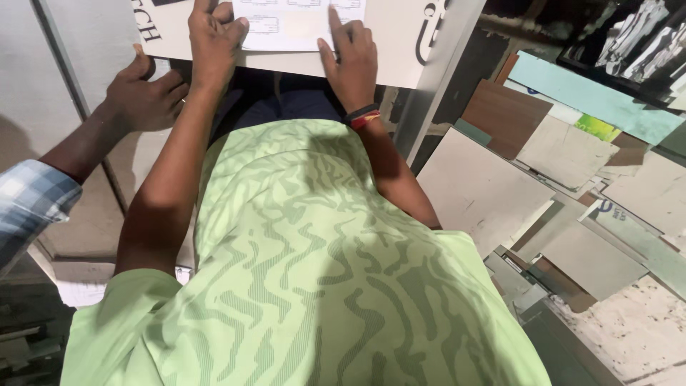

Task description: The person aligns a large acrylic sheet on a workbench using a printed reference sheet. They repeatedly adjust the sheet's position, compare it to the reference, and smooth the surface while another person assists by holding the sheet.

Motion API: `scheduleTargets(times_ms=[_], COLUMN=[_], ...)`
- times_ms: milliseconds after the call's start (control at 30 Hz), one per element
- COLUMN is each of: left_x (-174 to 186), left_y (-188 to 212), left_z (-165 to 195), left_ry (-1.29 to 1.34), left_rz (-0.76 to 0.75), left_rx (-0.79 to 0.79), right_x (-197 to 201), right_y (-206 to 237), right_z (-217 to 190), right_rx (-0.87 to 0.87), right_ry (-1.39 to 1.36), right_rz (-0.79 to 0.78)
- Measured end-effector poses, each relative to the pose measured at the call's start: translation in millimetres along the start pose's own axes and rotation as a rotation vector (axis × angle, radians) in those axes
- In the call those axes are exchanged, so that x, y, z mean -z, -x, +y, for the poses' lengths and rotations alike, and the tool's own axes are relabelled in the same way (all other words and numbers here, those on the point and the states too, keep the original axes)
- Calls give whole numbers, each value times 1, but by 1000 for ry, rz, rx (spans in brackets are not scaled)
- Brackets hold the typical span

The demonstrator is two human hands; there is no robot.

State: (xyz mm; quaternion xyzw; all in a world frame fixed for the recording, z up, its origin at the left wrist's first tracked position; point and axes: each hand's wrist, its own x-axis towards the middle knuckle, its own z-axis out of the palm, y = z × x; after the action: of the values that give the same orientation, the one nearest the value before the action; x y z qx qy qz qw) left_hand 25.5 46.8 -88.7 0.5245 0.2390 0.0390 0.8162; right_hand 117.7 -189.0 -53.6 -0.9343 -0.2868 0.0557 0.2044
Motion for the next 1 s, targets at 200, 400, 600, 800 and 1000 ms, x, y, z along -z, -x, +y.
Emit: scheduleTargets(times_ms=[200, 400, 600, 800, 1000], left_x=[1, 2, 2, 1, -2], left_y=[-1, -3, -3, -5, -6], left_z=[-1, -4, -6, -5, 4], left_ry=[-2, -34, 1, -22, -43], left_rz=[0, 14, -12, 9, 2], left_rx=[19, 11, -9, 12, 6], right_x=[12, 17, 20, 15, 11], right_y=[5, 17, 42, 52, 48], right_z=[24, 34, 27, 23, 26], right_rx=[-73, -78, -160, -181, -172], right_ry=[13, -45, -58, -76, -62], right_rz=[36, 17, -44, -108, -96])
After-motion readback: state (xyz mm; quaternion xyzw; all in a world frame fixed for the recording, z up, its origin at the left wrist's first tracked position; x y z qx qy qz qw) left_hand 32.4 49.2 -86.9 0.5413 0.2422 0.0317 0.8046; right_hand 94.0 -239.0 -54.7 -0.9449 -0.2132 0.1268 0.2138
